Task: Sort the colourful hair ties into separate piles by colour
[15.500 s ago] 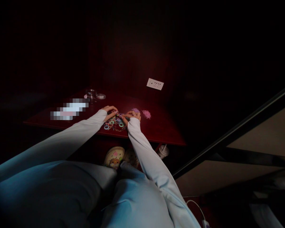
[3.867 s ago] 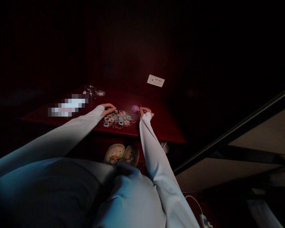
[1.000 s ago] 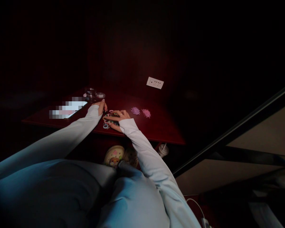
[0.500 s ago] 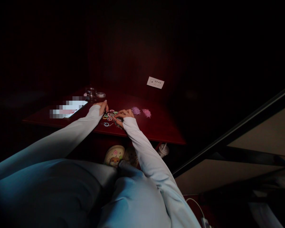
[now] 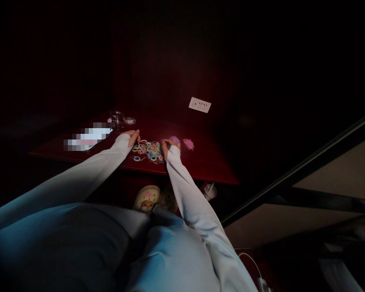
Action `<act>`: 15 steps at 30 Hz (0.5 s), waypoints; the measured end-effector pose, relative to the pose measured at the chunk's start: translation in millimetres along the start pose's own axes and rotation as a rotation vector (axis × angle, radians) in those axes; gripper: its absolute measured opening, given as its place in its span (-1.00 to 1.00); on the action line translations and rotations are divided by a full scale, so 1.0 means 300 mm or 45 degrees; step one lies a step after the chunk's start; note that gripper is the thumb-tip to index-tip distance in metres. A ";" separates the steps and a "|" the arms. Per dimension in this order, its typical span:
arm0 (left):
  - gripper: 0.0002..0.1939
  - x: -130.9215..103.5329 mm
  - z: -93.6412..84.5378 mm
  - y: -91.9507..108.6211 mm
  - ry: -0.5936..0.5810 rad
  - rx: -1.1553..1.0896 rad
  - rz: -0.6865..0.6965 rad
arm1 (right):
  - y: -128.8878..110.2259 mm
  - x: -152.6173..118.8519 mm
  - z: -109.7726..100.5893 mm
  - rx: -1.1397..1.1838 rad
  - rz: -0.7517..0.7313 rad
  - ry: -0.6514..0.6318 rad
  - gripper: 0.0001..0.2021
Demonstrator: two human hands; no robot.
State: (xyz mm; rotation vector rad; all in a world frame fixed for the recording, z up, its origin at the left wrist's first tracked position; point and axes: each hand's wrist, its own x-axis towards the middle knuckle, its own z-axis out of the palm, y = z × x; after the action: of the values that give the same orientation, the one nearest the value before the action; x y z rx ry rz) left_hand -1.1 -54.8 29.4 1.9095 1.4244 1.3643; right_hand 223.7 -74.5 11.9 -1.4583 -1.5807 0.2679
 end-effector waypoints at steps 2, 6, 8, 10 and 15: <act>-0.49 0.008 0.007 -0.010 -0.014 0.007 0.020 | 0.011 0.008 -0.002 0.071 0.086 0.066 -0.77; -0.58 0.019 0.027 -0.027 -0.051 0.020 0.238 | 0.002 0.001 -0.018 0.136 0.025 -0.010 -0.66; -0.64 0.016 0.031 -0.030 -0.154 0.018 0.416 | -0.012 -0.010 -0.028 0.125 -0.040 -0.061 -0.60; -0.68 0.008 0.030 -0.031 -0.287 0.014 0.542 | -0.024 -0.017 -0.036 0.114 -0.039 -0.082 -0.55; -0.67 -0.007 0.043 -0.043 -0.402 0.030 0.569 | -0.013 -0.004 -0.044 0.016 0.098 -0.074 -0.57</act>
State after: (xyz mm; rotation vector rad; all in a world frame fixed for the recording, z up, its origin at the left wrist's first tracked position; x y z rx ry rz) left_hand 3.5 -48.5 12.8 2.4291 0.9014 1.1482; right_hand 230.5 -82.0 21.2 -1.5156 -1.5679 0.3671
